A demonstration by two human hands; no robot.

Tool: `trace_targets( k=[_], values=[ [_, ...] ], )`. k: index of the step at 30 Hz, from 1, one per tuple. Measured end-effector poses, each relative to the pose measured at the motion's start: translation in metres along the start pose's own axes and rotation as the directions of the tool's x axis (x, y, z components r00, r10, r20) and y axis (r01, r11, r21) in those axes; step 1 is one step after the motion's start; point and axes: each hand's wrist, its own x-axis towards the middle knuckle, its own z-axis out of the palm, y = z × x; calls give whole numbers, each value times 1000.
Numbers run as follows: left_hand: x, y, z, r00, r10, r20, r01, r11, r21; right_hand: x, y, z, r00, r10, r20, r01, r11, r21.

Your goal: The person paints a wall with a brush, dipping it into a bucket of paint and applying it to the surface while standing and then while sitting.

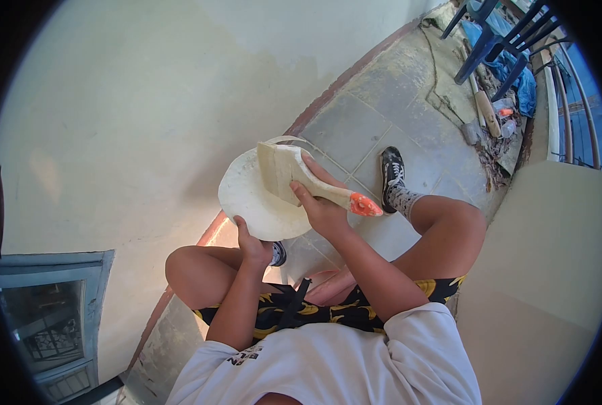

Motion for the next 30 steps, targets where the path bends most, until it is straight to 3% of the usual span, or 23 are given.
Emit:
trace_targets(
  k=[4,6,7,9,10,12,13,15,17,18,20,21,23,24,26,29,30],
  values=[
    [1,5,1,1000,-8,12,9,998,-55,6,-10,0,998,50,41,-51,998,28],
    [1,7,1,1000,2,-5,-2,999,-38,3,-12,-5,918,-306,251,376,871,-316],
    [0,8,0,1000,-24,1,24,999,-42,1,-10,-9,920,-298,256,371,873,-316],
    [3,10,0,999,-44,19,45,998,-40,0,-3,-11,945,-60,323,197,890,-412],
    [5,10,1,999,-1,40,2,1000,-31,3,1,-11,944,-67,324,204,889,-411],
    [0,7,1,998,37,48,-36,999,-27,1,8,-11,964,180,195,-143,972,-189],
    [-2,8,3,999,36,28,-35,999,-36,1,8,-12,940,309,144,-305,951,-54],
    [2,10,9,999,48,26,-46,998,-53,6,6,-12,957,270,104,-277,960,51],
    [-2,11,8,1000,23,-12,-24,998,-63,9,9,-11,902,429,36,-402,809,430],
    [-2,10,5,1000,30,-7,-31,998,-62,14,6,-11,906,422,38,-395,810,434],
    [2,6,0,999,32,-26,-34,996,-79,33,0,-13,911,408,-61,-277,716,641],
    [0,7,1,999,46,-16,-48,995,-85,46,3,-15,918,393,-54,-269,718,642],
    [-4,8,4,999,32,-19,-34,994,-106,80,19,-17,903,371,-217,-156,753,639],
    [-4,7,3,999,52,-11,-53,992,-116,99,33,-17,912,355,-205,-148,752,642],
    [-5,5,-1,999,10,-45,-16,992,-124,140,72,-11,858,362,-364,-125,835,535],
    [1,1,-8,999,49,-7,-49,990,-134,209,127,11,855,336,-395,-127,874,469],
    [0,2,-6,1000,17,-19,-20,988,-151,238,144,22,868,251,-428,-69,916,396]
  ],
)
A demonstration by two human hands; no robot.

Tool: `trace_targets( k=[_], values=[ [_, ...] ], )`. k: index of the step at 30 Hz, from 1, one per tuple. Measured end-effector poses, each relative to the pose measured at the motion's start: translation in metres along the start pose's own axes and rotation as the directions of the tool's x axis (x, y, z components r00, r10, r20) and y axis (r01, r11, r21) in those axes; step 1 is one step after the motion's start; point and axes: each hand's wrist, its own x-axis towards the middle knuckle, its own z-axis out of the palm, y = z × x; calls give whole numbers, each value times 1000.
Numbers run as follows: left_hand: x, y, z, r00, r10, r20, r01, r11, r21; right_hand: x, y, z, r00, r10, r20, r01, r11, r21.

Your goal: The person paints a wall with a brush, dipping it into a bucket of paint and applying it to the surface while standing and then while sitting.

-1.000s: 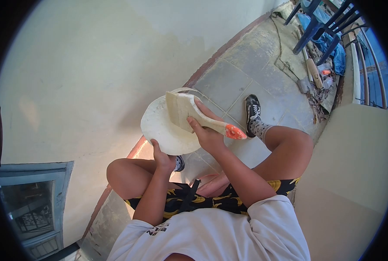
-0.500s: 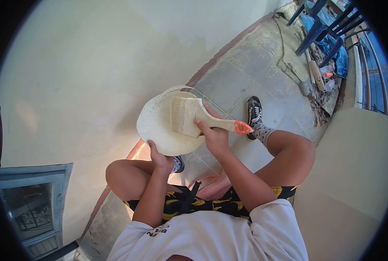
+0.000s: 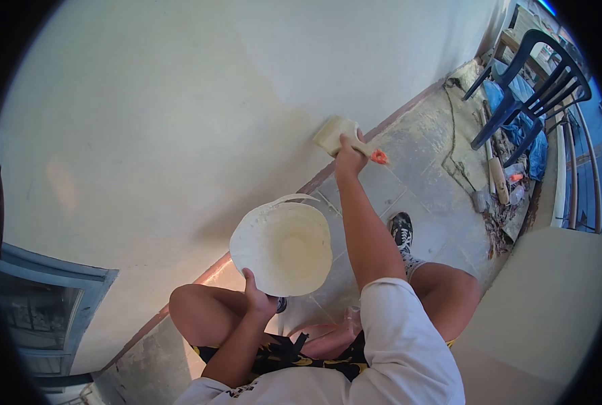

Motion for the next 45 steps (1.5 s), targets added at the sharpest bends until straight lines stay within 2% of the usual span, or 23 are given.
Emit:
trace_targets(
  k=[1,2,4,8,10,11,13,15,17,19,20,22,26,29,31,33,35,36,38,40,41,43,45],
  values=[
    [0,-2,-3,1000,-4,-15,4,1000,-3,17,16,15,997,-82,3,82,995,-50],
    [3,-3,-9,1000,3,5,-3,998,63,18,3,38,994,-103,22,103,995,13],
    [3,-5,-14,1000,-6,2,6,993,120,0,-62,71,986,-155,68,146,982,119],
    [-3,-3,-9,999,-44,-10,44,998,33,-13,-84,48,980,-177,91,154,965,210],
    [-7,1,-3,999,-33,0,33,999,-20,-10,-40,21,999,-40,-27,43,994,102],
    [-11,3,0,1000,-23,-8,23,1000,-16,-7,-25,22,999,-46,-20,48,993,111],
    [-8,4,2,1000,-20,-10,19,1000,-9,-6,-10,33,991,105,-83,-107,994,-15],
    [-10,3,-5,999,-27,-29,28,999,20,11,-25,69,996,-78,-40,81,994,74],
    [-11,5,-5,996,-46,-77,48,998,34,-2,-97,96,983,-138,122,109,969,221],
    [-8,2,-14,992,-92,-81,90,995,-33,-10,-132,96,971,-180,160,138,960,244],
    [-6,1,-14,999,-50,-15,50,999,-20,-10,-144,94,951,-238,198,174,940,292],
    [-7,2,-14,999,-43,-12,43,999,-23,-3,-122,69,959,-249,134,211,945,249],
    [-12,6,-11,1000,0,8,0,1000,-24,15,1,-2,990,69,-121,-67,998,21],
    [-9,5,-12,1000,-18,-20,18,1000,-8,34,26,30,992,37,-117,-37,999,-2],
    [-7,4,-17,998,-39,-49,40,999,14,25,-38,71,996,-52,-75,56,997,52],
    [-7,4,-18,995,-63,-75,63,998,0,17,-93,78,976,-188,111,168,972,162],
    [-3,5,-16,995,-68,-74,67,998,-20,13,-103,62,972,-203,121,180,967,178],
    [-2,4,-14,999,-39,-19,38,999,-18,11,-107,56,967,-219,132,191,962,196],
    [-2,4,-12,999,12,38,-11,1000,-27,9,-66,31,989,-147,13,145,985,96],
    [-6,4,-11,1000,4,1,-4,1000,-15,4,-21,27,990,43,-136,-50,998,-43],
    [-8,5,-9,1000,8,0,-8,1000,-16,6,-19,38,990,45,-132,-51,998,-41],
    [-11,8,-4,999,2,-35,-1,1000,26,13,-12,67,993,-103,-57,99,992,-72],
    [-10,9,-5,998,-3,-70,5,999,31,-25,-94,100,990,-79,116,63,989,132]
  ],
)
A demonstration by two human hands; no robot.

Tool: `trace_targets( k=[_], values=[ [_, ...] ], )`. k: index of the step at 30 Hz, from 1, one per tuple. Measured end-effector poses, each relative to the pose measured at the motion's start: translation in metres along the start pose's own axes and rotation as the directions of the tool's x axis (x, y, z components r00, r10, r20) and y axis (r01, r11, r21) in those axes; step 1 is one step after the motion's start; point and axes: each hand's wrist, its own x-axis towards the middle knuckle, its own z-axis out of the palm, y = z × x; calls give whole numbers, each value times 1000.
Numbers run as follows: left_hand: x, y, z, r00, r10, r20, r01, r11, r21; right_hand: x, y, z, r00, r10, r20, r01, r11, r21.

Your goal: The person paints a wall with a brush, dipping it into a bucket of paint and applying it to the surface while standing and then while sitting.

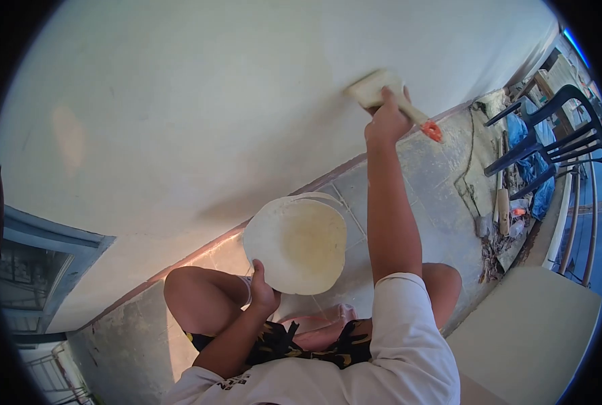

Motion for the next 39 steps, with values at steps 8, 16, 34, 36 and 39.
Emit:
trace_targets(
  k=[8,16,34,36,39],
  values=[
    [-48,12,-17,999,-35,36,36,999,-22,-72,53,-80,980,147,-135,-156,986,-54],
    [-78,0,-63,996,-25,-89,24,1000,-15,-115,26,35,978,184,-93,-193,976,-98],
    [-51,-2,-45,991,49,-123,-51,999,-11,-24,-50,57,996,-90,16,89,995,51],
    [-52,-2,-47,992,7,-129,-11,999,-30,-23,-96,64,955,-205,213,177,974,142],
    [-48,-7,-52,998,36,-48,-38,998,-50,-20,-106,46,957,-240,165,226,969,98]
  ],
)
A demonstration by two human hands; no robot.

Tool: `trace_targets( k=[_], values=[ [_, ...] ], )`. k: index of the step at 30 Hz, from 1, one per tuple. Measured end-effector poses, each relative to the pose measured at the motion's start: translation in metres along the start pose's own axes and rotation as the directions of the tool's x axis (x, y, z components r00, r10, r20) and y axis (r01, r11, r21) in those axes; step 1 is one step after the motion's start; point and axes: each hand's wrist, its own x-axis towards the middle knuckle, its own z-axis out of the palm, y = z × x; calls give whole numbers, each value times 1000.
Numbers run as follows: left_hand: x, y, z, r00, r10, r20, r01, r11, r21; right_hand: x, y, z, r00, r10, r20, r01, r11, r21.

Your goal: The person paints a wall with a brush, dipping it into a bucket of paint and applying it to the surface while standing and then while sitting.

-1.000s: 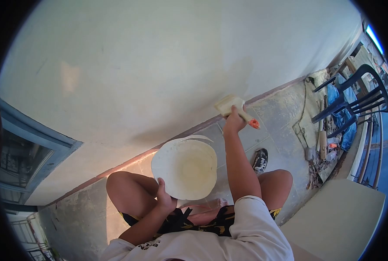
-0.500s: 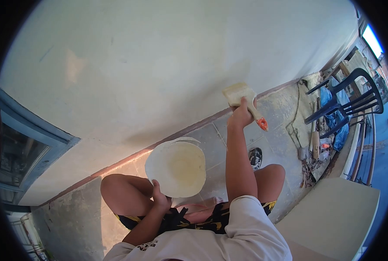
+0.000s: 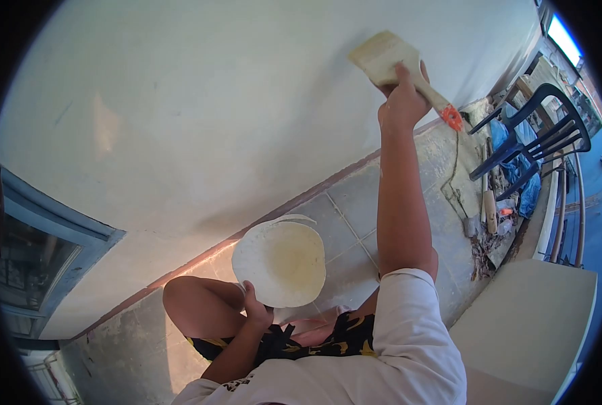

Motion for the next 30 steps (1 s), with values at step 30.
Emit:
trace_targets(
  k=[30],
  values=[
    [-3,3,11,993,105,51,-100,990,-101,27,-50,93,993,-72,91,52,977,206]
  ],
)
